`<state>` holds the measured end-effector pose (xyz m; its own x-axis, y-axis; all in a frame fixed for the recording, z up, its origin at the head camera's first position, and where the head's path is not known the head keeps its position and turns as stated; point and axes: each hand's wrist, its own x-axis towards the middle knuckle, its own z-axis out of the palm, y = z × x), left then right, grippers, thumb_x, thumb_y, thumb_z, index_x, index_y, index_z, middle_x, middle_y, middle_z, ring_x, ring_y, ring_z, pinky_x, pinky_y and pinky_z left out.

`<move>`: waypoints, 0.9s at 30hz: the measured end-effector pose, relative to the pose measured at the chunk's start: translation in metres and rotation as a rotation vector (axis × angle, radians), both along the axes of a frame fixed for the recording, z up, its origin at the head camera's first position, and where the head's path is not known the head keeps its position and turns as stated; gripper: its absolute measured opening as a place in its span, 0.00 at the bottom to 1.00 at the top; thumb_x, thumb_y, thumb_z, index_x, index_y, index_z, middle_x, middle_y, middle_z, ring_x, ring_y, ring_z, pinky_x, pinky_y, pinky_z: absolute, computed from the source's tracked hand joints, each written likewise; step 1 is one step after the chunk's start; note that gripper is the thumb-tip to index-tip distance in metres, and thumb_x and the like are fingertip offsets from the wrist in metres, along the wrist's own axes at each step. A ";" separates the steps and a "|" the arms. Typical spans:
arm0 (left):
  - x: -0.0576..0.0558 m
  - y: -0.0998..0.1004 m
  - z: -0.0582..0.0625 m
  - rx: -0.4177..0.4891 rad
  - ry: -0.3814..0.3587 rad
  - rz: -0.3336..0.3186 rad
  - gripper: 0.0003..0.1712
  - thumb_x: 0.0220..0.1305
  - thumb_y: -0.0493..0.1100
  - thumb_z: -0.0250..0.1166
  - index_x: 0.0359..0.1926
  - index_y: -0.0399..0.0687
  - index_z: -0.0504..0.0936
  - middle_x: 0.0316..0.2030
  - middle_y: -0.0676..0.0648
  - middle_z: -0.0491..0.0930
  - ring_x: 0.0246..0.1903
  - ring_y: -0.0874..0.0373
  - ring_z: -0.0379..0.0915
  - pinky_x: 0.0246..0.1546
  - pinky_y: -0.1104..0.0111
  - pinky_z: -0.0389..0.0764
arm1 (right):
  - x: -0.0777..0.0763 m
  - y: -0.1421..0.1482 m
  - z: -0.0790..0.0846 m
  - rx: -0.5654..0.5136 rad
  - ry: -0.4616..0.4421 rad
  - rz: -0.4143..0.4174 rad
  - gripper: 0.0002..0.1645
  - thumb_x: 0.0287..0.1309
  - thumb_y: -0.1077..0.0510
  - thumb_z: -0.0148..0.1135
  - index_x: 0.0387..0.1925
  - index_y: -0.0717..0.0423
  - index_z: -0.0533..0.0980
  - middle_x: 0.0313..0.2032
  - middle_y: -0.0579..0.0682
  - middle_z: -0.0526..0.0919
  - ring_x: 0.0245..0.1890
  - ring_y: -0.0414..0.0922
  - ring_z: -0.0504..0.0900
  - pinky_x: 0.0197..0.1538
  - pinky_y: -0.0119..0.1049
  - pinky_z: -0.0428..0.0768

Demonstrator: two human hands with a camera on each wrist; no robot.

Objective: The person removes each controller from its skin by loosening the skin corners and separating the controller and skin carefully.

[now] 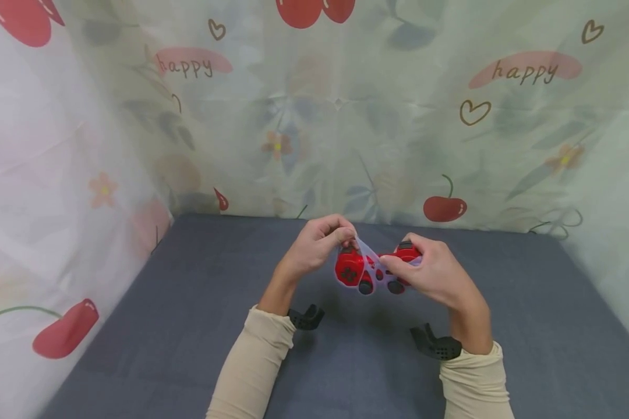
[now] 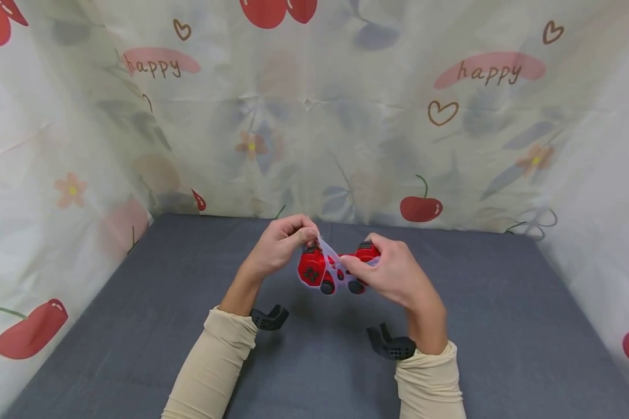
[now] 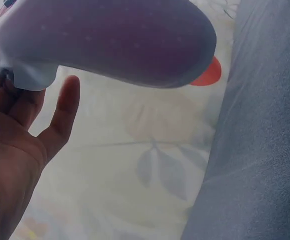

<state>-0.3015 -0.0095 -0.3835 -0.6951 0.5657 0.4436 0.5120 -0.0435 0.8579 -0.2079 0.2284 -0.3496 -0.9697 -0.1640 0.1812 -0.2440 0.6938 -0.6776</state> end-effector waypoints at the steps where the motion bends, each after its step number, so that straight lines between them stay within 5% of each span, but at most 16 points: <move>1: 0.000 0.000 0.001 -0.012 0.003 0.012 0.07 0.74 0.37 0.59 0.37 0.38 0.79 0.33 0.43 0.79 0.34 0.56 0.76 0.37 0.65 0.81 | 0.000 0.001 0.000 -0.002 -0.001 -0.006 0.21 0.63 0.42 0.67 0.32 0.53 0.73 0.22 0.48 0.80 0.22 0.44 0.79 0.30 0.36 0.79; 7: 0.001 -0.001 0.005 -0.088 0.013 0.069 0.07 0.73 0.39 0.61 0.40 0.40 0.83 0.33 0.45 0.79 0.34 0.57 0.74 0.40 0.68 0.79 | -0.002 0.010 0.000 -0.049 -0.059 -0.027 0.20 0.64 0.42 0.66 0.34 0.54 0.74 0.25 0.50 0.80 0.26 0.45 0.80 0.32 0.37 0.80; 16: 0.003 -0.003 0.007 -0.089 0.019 0.065 0.07 0.73 0.40 0.62 0.39 0.42 0.83 0.31 0.48 0.77 0.33 0.54 0.73 0.37 0.69 0.77 | -0.004 0.012 -0.005 -0.100 -0.094 -0.059 0.22 0.66 0.40 0.64 0.36 0.55 0.75 0.26 0.52 0.80 0.28 0.47 0.81 0.33 0.39 0.81; 22: 0.005 -0.004 0.007 -0.018 0.049 0.050 0.06 0.73 0.38 0.61 0.40 0.40 0.83 0.30 0.47 0.76 0.33 0.47 0.73 0.38 0.69 0.77 | -0.010 0.010 -0.010 -0.171 -0.062 -0.191 0.26 0.66 0.35 0.60 0.38 0.55 0.78 0.23 0.49 0.79 0.26 0.45 0.79 0.30 0.38 0.79; 27: 0.004 -0.003 0.004 0.015 0.060 0.052 0.06 0.73 0.37 0.60 0.42 0.39 0.83 0.31 0.46 0.77 0.34 0.55 0.74 0.40 0.68 0.79 | -0.016 0.010 -0.014 -0.202 -0.041 -0.283 0.30 0.66 0.33 0.58 0.30 0.57 0.75 0.18 0.44 0.76 0.22 0.43 0.77 0.29 0.36 0.76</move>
